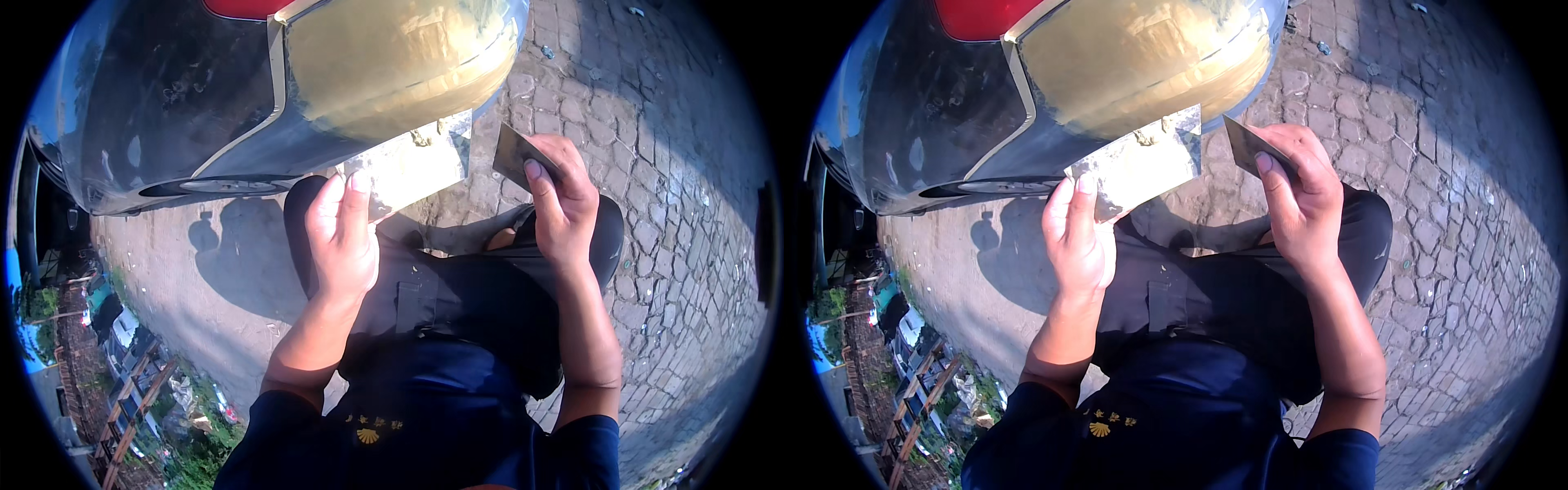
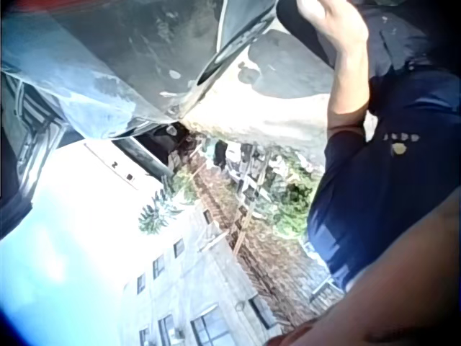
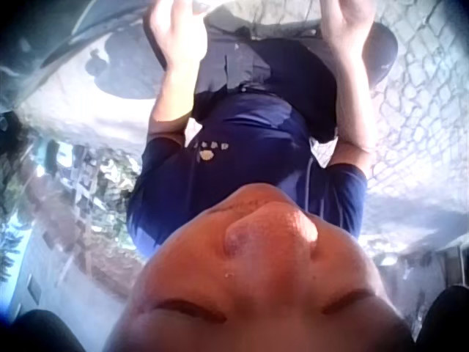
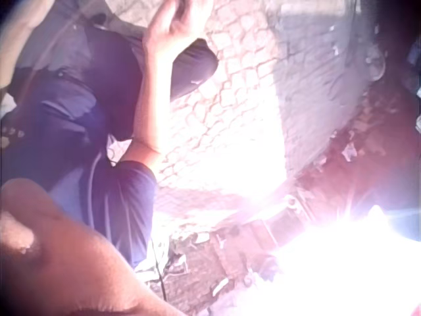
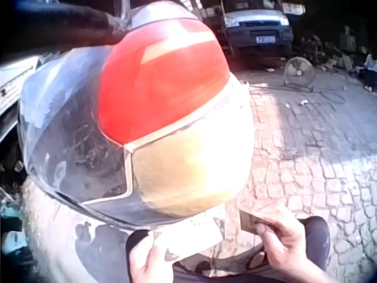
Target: The person applies yellow body filler to a car's rear panel using a plastic scraper, smoothing the material across the surface to repair a damaged area.
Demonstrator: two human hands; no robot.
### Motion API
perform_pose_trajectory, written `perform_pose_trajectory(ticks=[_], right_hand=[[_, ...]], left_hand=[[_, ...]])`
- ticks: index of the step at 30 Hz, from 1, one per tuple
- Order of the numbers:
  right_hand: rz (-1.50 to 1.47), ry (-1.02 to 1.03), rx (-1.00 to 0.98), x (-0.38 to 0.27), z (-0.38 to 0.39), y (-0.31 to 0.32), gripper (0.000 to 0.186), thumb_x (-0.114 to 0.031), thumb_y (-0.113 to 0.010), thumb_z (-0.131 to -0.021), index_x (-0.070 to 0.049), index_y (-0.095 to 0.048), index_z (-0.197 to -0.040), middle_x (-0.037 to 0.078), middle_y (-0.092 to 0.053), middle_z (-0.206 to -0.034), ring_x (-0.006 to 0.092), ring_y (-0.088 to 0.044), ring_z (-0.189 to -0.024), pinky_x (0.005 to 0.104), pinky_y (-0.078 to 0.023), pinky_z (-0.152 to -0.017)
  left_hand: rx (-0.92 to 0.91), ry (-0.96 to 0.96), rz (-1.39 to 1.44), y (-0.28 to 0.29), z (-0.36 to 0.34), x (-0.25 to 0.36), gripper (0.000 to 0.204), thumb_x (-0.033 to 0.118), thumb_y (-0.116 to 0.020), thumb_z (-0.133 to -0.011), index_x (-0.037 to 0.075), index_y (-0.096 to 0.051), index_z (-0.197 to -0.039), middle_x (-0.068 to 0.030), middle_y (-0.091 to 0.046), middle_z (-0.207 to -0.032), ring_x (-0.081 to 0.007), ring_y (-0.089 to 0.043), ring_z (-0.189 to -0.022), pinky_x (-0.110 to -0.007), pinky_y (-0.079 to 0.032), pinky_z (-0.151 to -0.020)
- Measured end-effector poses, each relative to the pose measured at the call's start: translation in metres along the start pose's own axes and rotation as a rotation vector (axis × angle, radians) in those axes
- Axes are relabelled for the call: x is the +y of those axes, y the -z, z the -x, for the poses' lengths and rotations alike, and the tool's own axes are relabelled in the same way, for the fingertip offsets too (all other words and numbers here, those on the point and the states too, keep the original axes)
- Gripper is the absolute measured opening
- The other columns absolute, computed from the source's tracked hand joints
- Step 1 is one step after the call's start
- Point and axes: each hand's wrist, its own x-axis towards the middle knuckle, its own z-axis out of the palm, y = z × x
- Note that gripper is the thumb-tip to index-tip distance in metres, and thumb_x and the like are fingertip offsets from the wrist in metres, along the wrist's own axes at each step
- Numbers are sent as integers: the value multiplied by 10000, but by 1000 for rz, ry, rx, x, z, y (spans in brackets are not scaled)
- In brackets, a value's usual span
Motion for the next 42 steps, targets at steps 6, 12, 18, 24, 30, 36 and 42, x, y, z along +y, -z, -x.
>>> perform_pose_trajectory(ticks=[6,12,18,24,30,36,42], right_hand=[[509,594,21,-20,4,-40,521,-31,-707,-701,-77,-757,-1218,70,-713,-1112,257,-672,-958,367,-502,-790],[442,498,-77,-25,10,-49,534,-58,-705,-690,-80,-757,-1221,43,-706,-1113,243,-659,-981,374,-494,-804],[64,31,-84,-2,-24,-17,307,14,-656,-918,-30,-744,-1209,88,-724,-1039,239,-695,-942,337,-534,-826],[-71,-334,217,111,-123,8,268,-114,-643,-1011,-34,-739,-1249,94,-765,-1080,144,-693,-877,282,-538,-805],[-3,-288,203,101,-151,-7,251,-35,-589,-993,11,-755,-1176,157,-773,-1080,226,-732,-989,335,-552,-912],[151,-229,193,102,-142,-23,264,-28,-602,-981,9,-755,-1193,161,-777,-1058,215,-732,-987,329,-547,-917],[172,-84,361,88,-89,-68,260,-17,-691,-895,-45,-785,-1136,125,-654,-936,304,-653,-854,386,-533,-799]], left_hand=[[-24,-12,-91,-14,5,9,315,167,-500,-1123,-80,-615,-1283,-142,-698,-1231,-208,-683,-1130,-388,-556,-1000],[-41,-45,-174,-17,7,8,321,160,-489,-1126,-93,-602,-1289,-152,-685,-1241,-208,-664,-1154,-374,-528,-1021],[122,-127,-171,10,-5,-3,315,171,-514,-1113,-70,-603,-1296,-158,-703,-1230,-233,-700,-1112,-391,-563,-950],[101,-21,-163,8,-2,-11,322,173,-511,-1114,-74,-592,-1304,-168,-696,-1247,-244,-698,-1125,-389,-564,-962],[105,55,-151,18,-1,-18,352,187,-512,-1113,-88,-574,-1323,-187,-673,-1285,-253,-683,-1156,-388,-561,-964],[132,79,-138,25,-2,-19,383,212,-524,-1108,-98,-563,-1330,-199,-667,-1283,-277,-670,-1177,-415,-543,-995],[159,75,-124,36,-5,-18,389,213,-520,-1107,-97,-558,-1338,-203,-655,-1306,-286,-659,-1196,-431,-533,-1011]])
